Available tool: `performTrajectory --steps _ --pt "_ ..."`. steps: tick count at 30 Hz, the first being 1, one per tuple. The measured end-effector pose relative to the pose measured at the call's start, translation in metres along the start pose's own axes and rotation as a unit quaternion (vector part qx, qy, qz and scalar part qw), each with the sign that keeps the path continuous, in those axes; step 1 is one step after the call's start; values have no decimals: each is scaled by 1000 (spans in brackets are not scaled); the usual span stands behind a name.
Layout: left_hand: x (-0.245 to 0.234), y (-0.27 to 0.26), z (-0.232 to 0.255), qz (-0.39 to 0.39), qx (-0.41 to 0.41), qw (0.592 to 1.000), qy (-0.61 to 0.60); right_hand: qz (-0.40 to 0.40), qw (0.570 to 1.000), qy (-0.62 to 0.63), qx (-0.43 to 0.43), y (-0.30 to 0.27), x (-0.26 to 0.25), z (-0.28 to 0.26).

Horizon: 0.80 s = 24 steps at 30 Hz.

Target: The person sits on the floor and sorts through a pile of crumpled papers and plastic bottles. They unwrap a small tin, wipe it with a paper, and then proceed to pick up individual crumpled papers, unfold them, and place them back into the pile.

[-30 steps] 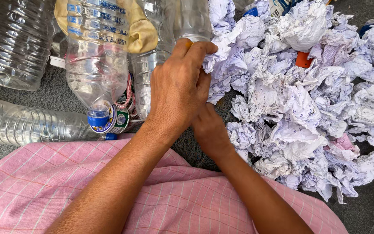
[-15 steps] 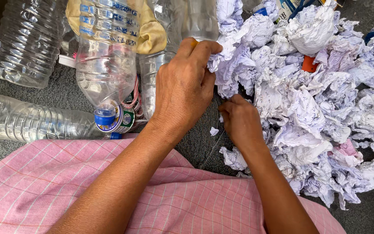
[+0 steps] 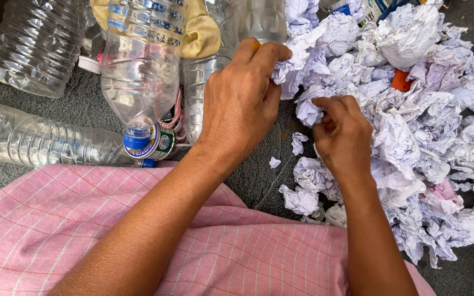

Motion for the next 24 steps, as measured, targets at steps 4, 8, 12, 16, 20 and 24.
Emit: performTrajectory --steps 4,8,12,16,20,24 --pt "0 2 1 -2 8 1000 8 -14 984 -117 -133 -23 15 -36" --pt "-1 -2 -2 -1 0 1000 3 29 956 -215 -198 -33 46 -47" --pt "-1 3 -2 -3 -2 1000 3 -40 957 -211 -197 -37 45 -24" --pt "2 2 -1 -9 -9 1000 1 -47 975 -178 -127 -32 27 0" --pt "-1 2 -2 7 -4 1000 -7 37 976 -97 -192 -32 24 -28" --pt "1 3 -1 7 2 1000 -6 65 940 -145 -301 -63 72 -77"
Point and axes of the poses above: each hand's wrist, its own y-axis towards the middle knuckle, its own x-axis out of the palm, z = x × y, the point moved 6 cm from there along y, towards the middle knuckle, and after that the axes turned 6 degrees about x, right-handed, at the moved point
